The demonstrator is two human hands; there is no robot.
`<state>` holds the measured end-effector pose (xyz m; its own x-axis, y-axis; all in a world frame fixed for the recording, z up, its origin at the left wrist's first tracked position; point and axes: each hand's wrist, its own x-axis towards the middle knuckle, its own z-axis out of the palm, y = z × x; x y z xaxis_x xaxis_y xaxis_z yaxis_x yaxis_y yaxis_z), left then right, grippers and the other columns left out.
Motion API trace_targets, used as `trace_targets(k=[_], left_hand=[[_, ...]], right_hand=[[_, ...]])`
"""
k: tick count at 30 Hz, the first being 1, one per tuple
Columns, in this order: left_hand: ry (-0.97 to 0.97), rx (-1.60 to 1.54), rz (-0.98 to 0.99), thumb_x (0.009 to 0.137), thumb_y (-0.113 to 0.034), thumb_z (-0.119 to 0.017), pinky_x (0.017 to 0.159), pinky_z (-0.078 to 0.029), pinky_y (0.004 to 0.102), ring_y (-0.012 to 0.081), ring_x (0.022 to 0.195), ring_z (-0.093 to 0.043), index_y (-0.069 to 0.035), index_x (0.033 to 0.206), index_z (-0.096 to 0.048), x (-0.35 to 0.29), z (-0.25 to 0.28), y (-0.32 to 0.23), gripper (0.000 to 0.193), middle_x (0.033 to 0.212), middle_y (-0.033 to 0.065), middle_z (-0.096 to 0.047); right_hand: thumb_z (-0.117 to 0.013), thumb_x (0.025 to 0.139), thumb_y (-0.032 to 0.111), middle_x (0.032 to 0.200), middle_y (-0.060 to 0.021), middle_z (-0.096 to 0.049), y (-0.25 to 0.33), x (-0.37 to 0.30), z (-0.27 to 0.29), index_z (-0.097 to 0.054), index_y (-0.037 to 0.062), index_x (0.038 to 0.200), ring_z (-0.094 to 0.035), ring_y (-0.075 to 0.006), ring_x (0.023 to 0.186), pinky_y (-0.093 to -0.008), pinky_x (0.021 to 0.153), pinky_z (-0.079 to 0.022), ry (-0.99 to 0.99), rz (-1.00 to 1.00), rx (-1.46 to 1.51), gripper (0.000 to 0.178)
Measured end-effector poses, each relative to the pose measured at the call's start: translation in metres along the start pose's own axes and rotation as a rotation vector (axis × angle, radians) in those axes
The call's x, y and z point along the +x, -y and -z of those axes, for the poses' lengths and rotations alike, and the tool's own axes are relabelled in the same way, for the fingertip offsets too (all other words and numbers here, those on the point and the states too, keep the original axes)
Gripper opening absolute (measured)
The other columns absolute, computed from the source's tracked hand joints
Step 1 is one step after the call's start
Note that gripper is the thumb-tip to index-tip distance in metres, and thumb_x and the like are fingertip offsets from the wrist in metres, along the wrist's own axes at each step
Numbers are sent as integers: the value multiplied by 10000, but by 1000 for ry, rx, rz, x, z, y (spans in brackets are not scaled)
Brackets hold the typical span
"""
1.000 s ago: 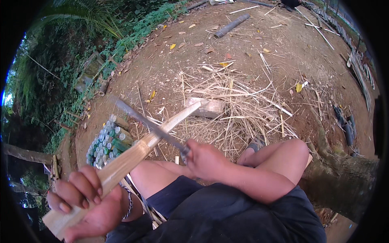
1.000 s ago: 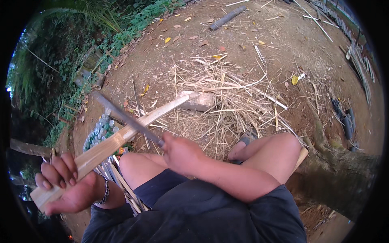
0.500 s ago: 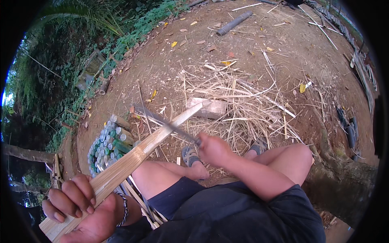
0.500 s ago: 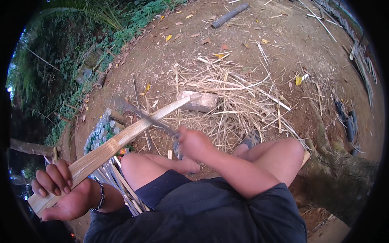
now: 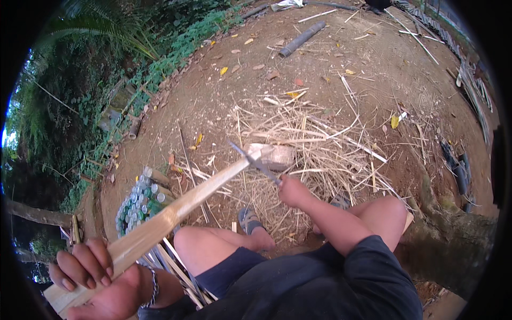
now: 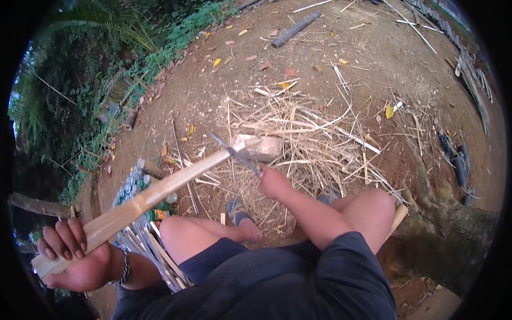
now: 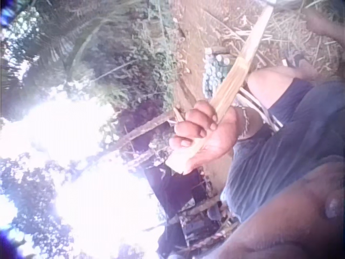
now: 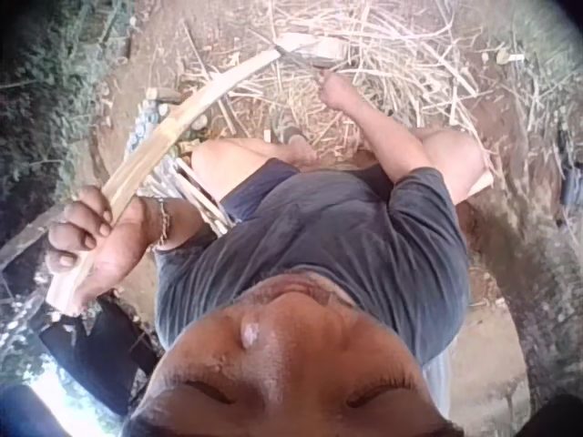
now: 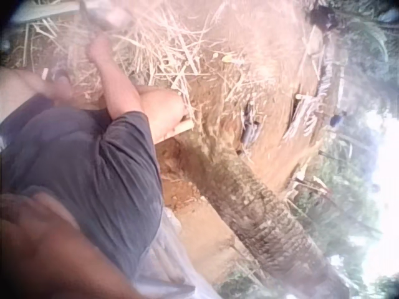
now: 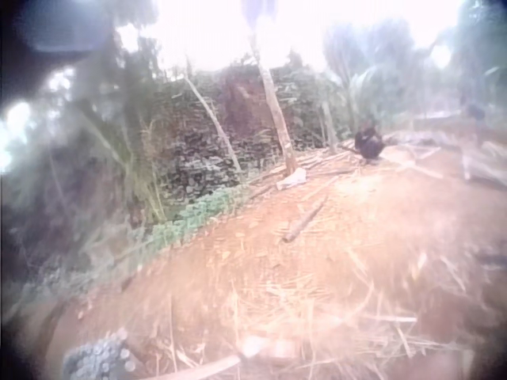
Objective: The person uses a machete to shave and thin down bamboo strips, holding the strip against a wooden block for support while working outdoors.
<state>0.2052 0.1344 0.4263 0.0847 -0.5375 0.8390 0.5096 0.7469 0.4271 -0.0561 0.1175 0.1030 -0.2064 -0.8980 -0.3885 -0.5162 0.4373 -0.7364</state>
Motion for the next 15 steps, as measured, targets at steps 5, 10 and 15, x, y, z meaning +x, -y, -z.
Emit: trace_targets(k=[5,10,15], left_hand=[[157,-55,28,765,-408,-714,488,-289,205,76,526,-365,-82,811,-406,18,30,-4,451,675,-8,-365],[131,-69,70,761,-342,-703,502,-309,216,85,524,-370,-75,812,-401,33,21,15,406,677,-1,-369],[110,-18,41,738,-318,-725,493,-310,212,87,516,-361,-59,808,-414,38,22,16,411,683,1,-369]], right_hand=[[-554,810,126,770,-206,-626,100,-59,-3,-527,30,1079,-631,-380,735,-473,702,-507,89,356,94,287],[-547,798,116,808,-205,-635,13,37,-36,-536,28,1071,-635,-381,795,-477,714,-498,-118,229,35,287],[-541,807,126,811,-204,-630,12,43,-14,-538,26,1042,-628,-387,781,-482,679,-497,-91,263,-34,255]])
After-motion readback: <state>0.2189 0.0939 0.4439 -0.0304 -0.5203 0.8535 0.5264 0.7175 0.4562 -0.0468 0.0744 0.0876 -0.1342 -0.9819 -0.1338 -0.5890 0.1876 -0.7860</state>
